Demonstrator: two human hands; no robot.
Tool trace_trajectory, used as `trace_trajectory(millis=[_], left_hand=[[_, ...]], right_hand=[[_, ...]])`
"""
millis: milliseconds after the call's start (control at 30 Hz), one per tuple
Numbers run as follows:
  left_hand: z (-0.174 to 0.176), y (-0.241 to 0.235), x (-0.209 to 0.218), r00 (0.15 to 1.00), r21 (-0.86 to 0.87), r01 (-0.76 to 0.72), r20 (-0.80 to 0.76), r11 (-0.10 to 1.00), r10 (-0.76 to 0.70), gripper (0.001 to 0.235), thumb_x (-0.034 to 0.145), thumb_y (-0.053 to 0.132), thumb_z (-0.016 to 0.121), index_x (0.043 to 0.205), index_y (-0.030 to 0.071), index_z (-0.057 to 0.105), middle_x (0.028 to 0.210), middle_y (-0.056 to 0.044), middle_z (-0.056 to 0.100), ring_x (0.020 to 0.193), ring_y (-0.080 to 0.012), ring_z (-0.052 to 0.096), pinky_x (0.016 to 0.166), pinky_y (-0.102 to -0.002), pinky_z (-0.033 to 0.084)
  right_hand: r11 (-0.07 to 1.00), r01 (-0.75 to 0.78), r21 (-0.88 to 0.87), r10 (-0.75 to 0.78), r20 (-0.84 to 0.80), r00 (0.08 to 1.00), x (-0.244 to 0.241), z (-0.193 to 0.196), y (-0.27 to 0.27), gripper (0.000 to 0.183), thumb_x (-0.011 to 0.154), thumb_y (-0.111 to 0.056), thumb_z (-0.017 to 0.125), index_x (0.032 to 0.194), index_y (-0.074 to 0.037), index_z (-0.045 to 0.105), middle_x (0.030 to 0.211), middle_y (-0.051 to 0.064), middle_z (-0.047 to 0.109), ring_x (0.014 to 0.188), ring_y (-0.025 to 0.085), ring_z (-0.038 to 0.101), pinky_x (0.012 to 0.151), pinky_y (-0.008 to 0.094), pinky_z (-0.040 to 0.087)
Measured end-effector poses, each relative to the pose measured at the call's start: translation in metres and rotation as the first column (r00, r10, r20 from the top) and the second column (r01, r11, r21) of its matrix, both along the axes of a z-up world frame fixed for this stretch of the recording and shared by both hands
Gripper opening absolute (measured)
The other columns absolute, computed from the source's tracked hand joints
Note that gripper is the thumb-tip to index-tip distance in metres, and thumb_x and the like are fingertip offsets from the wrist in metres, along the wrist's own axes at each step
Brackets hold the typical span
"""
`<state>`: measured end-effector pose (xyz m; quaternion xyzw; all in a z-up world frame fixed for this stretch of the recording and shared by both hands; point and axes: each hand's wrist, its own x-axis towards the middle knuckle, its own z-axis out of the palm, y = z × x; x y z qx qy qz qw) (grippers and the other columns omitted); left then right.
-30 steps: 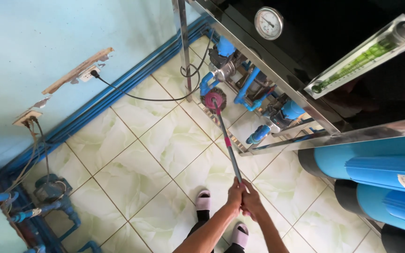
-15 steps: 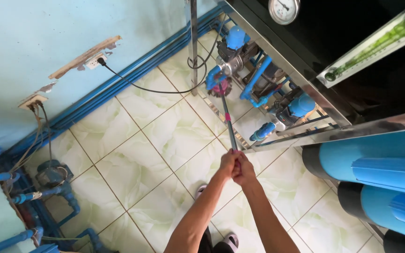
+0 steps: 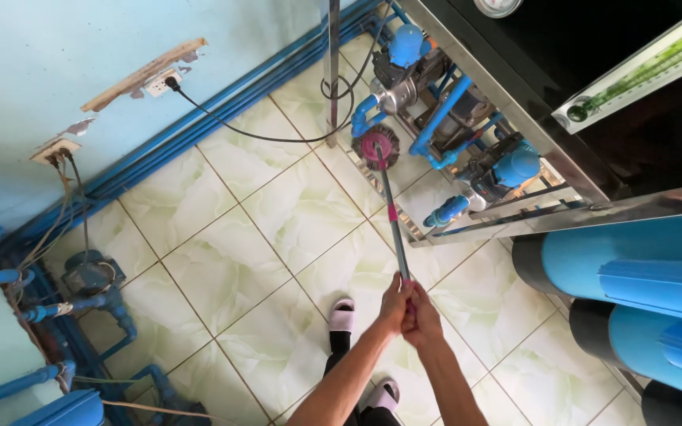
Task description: Mopping the floor around equipment in a water filtration area.
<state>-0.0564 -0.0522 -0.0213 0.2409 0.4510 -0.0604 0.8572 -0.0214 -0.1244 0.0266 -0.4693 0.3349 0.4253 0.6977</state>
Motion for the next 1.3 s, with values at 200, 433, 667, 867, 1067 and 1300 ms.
trace_trajectory(millis=[200,433,667,867,1067,1300], left_hand=[[0.018,0.048,0.046,0.998,-0.035,0.054,0.017,0.998,-0.053,0.063,0.104,0.035,0.054,0.161,0.042,0.028,0.054,0.006,0.037,0.035,-0.0076,0.031,0.031,-0.026,0.024],[0.026,0.000,-0.032,1.000,-0.053,-0.006,-0.017,0.999,0.006,0.066,0.103,0.032,0.063,0.162,0.038,0.034,0.059,0.006,0.043,0.043,-0.0079,0.035,0.037,-0.026,0.031],[-0.002,0.041,0.013,0.997,0.079,0.073,0.013,0.994,-0.074,0.065,0.104,0.031,0.062,0.163,0.033,0.035,0.063,0.006,0.046,0.046,-0.0079,0.039,0.038,-0.027,0.034],[0.013,0.042,0.025,0.997,-0.074,0.050,0.070,0.996,-0.044,0.059,0.105,0.035,0.055,0.159,0.042,0.034,0.054,0.007,0.037,0.035,-0.0060,0.029,0.029,-0.025,0.021],[0.036,0.001,-0.024,0.999,-0.107,-0.051,0.015,0.993,0.052,0.060,0.109,0.035,0.059,0.163,0.037,0.033,0.057,0.008,0.038,0.039,-0.0062,0.032,0.033,-0.025,0.024],[0.020,0.041,0.042,0.998,-0.049,0.042,-0.044,0.998,-0.044,0.064,0.105,0.039,0.054,0.162,0.043,0.026,0.053,0.005,0.034,0.036,-0.0090,0.028,0.031,-0.028,0.022]], right_hand=[[0.999,0.043,0.026,-0.044,0.039,0.998,0.046,-0.021,0.037,0.031,0.106,-0.022,0.047,0.134,-0.027,0.060,0.063,-0.008,0.048,0.041,0.003,0.033,0.032,0.019,0.024],[0.996,0.051,-0.076,-0.053,-0.025,0.998,-0.033,0.020,-0.002,0.035,0.105,-0.023,0.046,0.137,-0.031,0.059,0.062,-0.007,0.044,0.040,0.004,0.029,0.031,0.019,0.021],[0.999,0.044,0.005,-0.044,0.028,0.999,0.007,-0.016,0.036,0.025,0.107,-0.024,0.046,0.130,-0.028,0.056,0.063,-0.007,0.044,0.041,0.004,0.029,0.032,0.019,0.021],[0.997,0.061,0.046,-0.065,0.107,0.992,0.019,0.001,0.040,0.024,0.110,-0.023,0.046,0.131,-0.021,0.057,0.066,-0.009,0.047,0.043,0.002,0.030,0.033,0.019,0.022],[0.996,-0.015,-0.087,0.014,-0.013,1.000,-0.019,0.043,0.008,0.046,0.107,-0.025,0.043,0.152,-0.034,0.046,0.064,-0.007,0.044,0.042,0.005,0.029,0.034,0.020,0.022],[0.994,-0.093,-0.065,0.093,0.008,0.996,0.043,0.003,0.036,0.049,0.107,-0.026,0.040,0.154,-0.039,0.043,0.062,-0.007,0.039,0.042,0.005,0.027,0.035,0.021,0.021]])
